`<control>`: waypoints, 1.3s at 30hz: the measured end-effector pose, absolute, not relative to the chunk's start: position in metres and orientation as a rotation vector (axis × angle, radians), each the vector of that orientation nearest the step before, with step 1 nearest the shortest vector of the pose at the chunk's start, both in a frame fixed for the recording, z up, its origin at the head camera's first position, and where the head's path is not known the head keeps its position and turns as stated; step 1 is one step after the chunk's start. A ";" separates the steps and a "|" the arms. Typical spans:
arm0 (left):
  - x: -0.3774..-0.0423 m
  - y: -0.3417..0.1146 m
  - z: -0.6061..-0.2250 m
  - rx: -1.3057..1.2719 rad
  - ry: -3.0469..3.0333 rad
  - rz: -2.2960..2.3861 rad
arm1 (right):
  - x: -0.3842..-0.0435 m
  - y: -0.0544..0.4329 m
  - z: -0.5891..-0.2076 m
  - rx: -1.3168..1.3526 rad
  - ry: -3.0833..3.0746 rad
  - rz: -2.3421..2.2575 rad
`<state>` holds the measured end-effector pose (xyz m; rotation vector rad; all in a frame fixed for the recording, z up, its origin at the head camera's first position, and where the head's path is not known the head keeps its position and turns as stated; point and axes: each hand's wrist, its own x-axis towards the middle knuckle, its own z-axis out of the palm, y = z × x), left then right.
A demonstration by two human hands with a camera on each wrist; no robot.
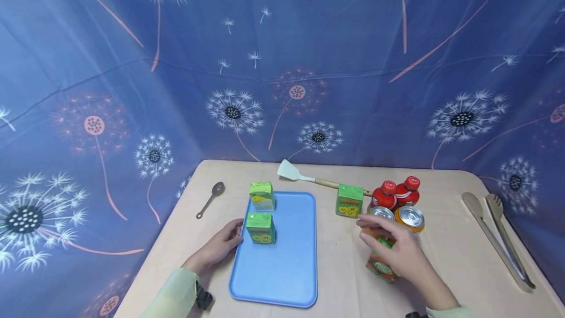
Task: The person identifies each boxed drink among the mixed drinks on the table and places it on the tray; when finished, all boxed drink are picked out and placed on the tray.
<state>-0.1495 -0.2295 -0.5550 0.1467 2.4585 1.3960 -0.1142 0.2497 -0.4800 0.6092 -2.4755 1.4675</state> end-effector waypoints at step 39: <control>-0.151 -0.228 -0.560 0.125 2.456 1.383 | -0.051 0.303 -0.534 -0.235 -2.732 1.432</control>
